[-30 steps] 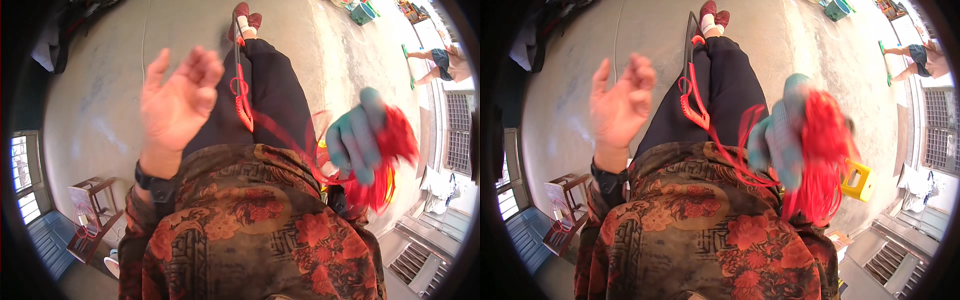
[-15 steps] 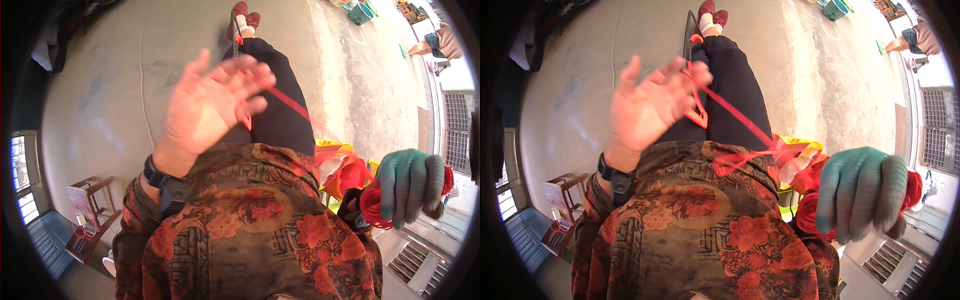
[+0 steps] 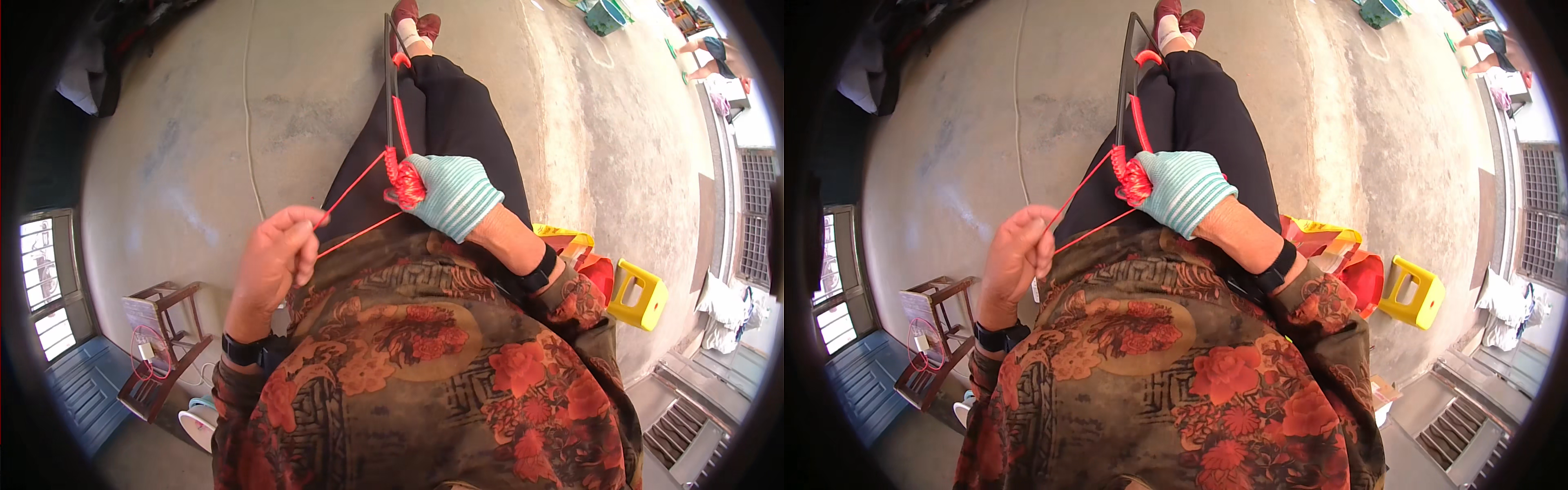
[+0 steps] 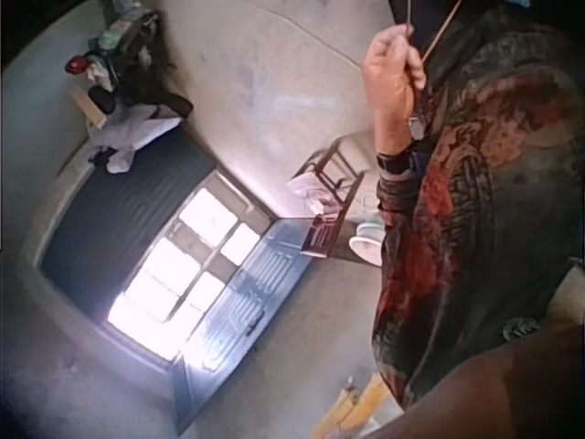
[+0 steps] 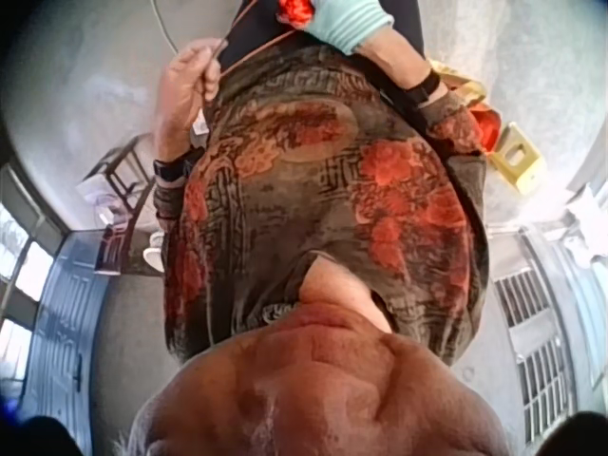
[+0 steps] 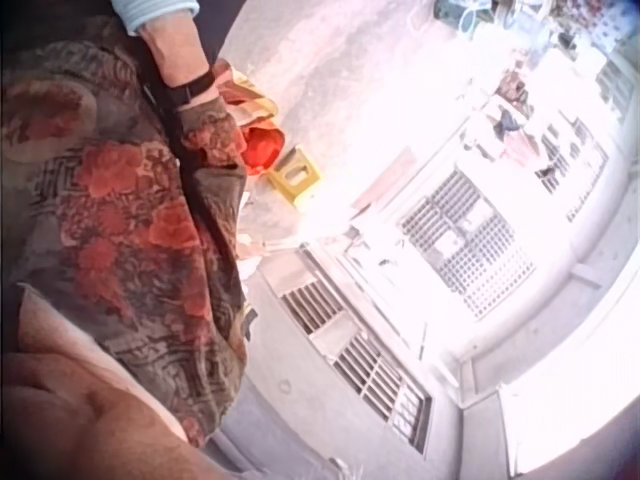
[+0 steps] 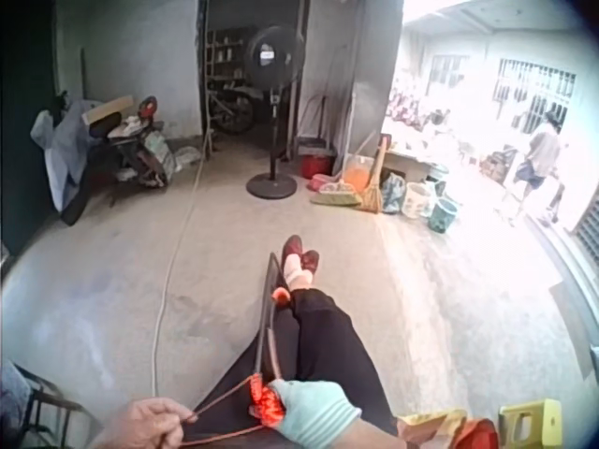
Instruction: Wrapping a red decorative cord around a black strap or handle to create a grip.
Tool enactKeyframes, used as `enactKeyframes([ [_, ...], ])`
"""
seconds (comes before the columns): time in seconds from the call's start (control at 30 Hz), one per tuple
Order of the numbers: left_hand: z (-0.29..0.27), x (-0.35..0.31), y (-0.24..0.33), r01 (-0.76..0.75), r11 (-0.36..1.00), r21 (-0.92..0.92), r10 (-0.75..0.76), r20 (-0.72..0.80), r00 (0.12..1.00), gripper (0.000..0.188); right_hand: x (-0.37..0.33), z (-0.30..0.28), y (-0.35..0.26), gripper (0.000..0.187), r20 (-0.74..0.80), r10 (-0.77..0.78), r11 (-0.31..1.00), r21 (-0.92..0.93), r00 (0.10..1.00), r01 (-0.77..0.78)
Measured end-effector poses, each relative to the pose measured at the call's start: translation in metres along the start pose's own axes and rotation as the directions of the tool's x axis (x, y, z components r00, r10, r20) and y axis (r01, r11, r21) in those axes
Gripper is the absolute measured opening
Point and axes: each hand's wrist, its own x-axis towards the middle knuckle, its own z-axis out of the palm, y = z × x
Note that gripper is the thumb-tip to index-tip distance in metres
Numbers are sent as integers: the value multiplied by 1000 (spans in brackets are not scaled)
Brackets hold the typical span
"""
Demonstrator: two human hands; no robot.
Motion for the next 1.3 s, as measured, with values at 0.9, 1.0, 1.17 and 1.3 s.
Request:
enactKeyframes([
  [0.9, 51, 97, -17, 227, 950, -212, -163, 282, 945, 25, -20, 10, 5, 18, -54, -157, 988, -12, 986, 157],
  [1.0, 55, 91, -17, 231, 959, -165, -188, 242, 952, 26, -20, 8, 6, 19, 41, -135, 991, -16, 990, 136],
  [1.17, 58, 73, -5, 167, 984, 56, -175, 239, 955, 20, -20, 1, 9, 22, 154, -131, 991, -7, 979, 134],
  [1.3, 50, 52, 19, 99, 911, 400, -222, 274, 936, 17, -23, -14, 17, 28, 26, 1, 954, 301, 1000, -9],
])
